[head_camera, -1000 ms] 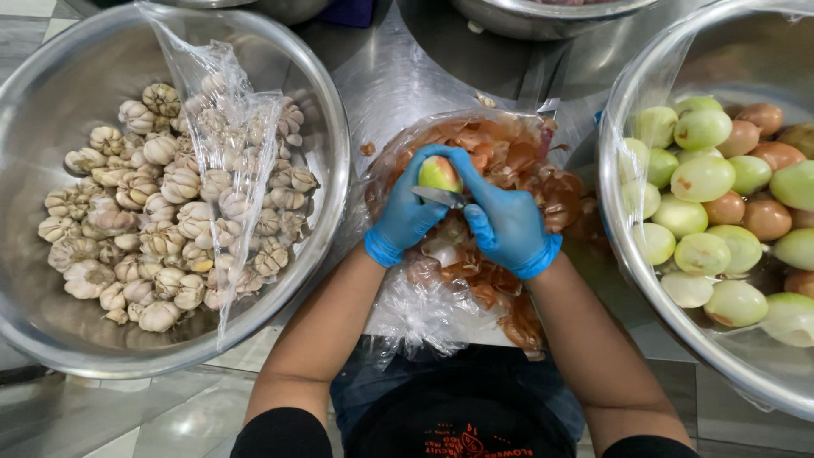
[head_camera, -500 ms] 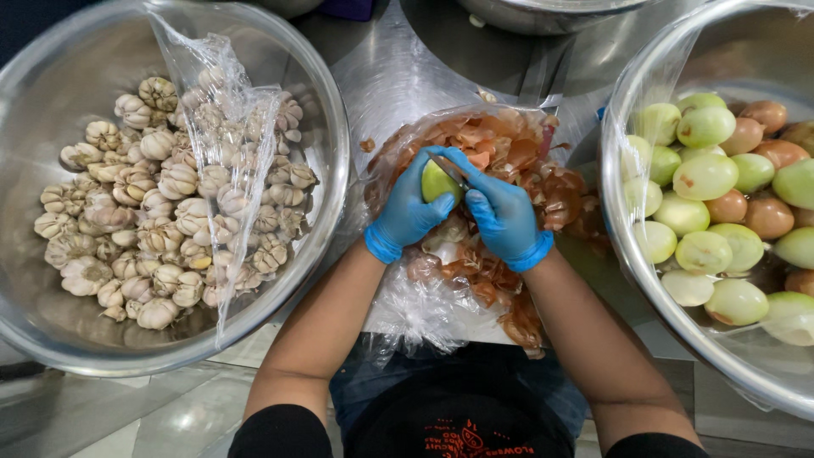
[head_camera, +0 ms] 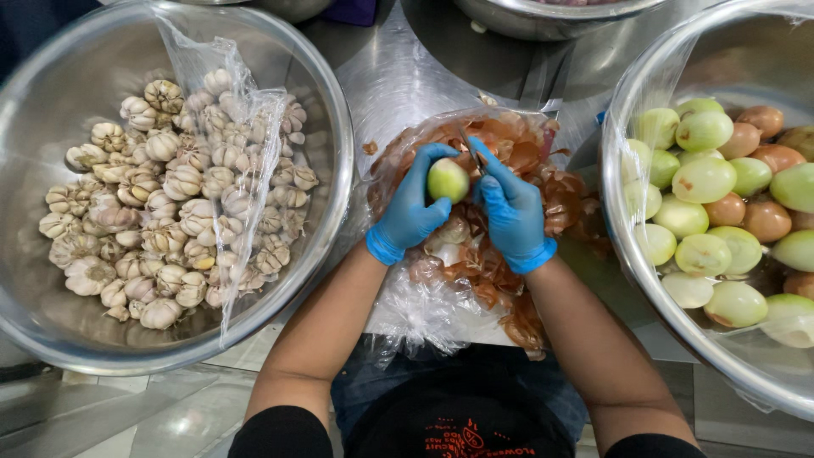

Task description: The person peels multiple small onions one by one using a small knife, removing the outer skin and placing the peeled onions into a large metal bowl. The peeled skins are collected on a plastic sheet on the table.

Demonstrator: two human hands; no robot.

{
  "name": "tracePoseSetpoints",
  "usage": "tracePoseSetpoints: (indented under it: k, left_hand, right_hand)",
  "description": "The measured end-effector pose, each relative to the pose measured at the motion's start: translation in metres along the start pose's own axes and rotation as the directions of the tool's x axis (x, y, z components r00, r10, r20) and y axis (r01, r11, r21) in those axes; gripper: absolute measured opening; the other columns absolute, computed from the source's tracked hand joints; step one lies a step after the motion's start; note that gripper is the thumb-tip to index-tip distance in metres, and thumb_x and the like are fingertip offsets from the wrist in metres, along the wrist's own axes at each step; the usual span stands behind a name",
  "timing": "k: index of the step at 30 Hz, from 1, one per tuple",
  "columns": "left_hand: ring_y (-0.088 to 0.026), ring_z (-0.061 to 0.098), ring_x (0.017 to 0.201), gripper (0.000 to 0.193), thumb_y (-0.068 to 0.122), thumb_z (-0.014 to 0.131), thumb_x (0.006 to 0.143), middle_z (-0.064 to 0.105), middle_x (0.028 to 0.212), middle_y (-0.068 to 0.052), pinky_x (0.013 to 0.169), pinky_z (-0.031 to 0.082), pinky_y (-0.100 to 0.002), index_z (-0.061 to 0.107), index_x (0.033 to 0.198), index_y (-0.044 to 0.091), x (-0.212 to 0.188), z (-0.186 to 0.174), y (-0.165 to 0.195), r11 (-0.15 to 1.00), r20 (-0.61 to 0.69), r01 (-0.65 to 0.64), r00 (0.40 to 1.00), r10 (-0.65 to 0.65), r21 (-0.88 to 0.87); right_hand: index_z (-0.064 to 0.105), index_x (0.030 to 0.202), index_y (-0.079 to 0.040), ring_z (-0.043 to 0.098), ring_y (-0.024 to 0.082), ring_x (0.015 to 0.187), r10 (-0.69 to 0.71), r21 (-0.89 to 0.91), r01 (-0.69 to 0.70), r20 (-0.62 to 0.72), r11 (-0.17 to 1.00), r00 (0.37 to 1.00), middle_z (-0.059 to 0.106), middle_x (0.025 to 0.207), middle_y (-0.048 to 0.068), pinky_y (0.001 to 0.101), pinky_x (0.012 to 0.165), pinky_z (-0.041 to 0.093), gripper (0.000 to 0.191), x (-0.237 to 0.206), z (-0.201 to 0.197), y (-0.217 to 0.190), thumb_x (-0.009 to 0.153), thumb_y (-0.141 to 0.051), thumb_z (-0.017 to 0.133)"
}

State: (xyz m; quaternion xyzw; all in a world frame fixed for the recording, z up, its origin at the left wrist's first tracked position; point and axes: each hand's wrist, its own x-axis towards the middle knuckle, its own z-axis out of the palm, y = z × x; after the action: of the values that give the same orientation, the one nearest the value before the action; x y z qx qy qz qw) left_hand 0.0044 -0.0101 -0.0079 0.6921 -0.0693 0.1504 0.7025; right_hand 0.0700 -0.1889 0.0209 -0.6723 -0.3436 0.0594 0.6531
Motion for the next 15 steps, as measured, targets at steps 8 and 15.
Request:
tracePoseSetpoints:
  k: [8,15]
  left_hand:
    - [-0.02,0.054,0.123,0.063,0.008,0.053,0.077,0.057,0.131,-0.01,0.113,0.043,-0.036,0.05,0.139,0.002,0.003,-0.005,-0.01,0.913,0.045,0.082,0.997,-0.07,-0.4]
    - [-0.027,0.058,0.136,0.06,0.013,0.056,0.082,0.057,0.147,-0.019,0.122,0.044,-0.038,0.054,0.14,-0.002,0.005,0.0,0.0,0.766,0.015,0.023,1.0,-0.017,-0.642]
  right_hand:
    - [0.052,0.154,-0.01,0.042,0.004,0.064,0.256,0.353,-0.234,-0.016,0.906,0.966,0.054,0.08,-0.003,0.0193,0.057,0.036,0.048,-0.006,0.005,0.01,0.11,-0.031,0.053]
    - [0.049,0.154,-0.011,0.043,0.005,0.058,0.354,0.559,-0.285,-0.016,0.778,0.935,0.055,0.078,-0.003,0.0202,0.05,0.036,0.051,-0.002,-0.006,0.015,0.109,-0.035,0.051]
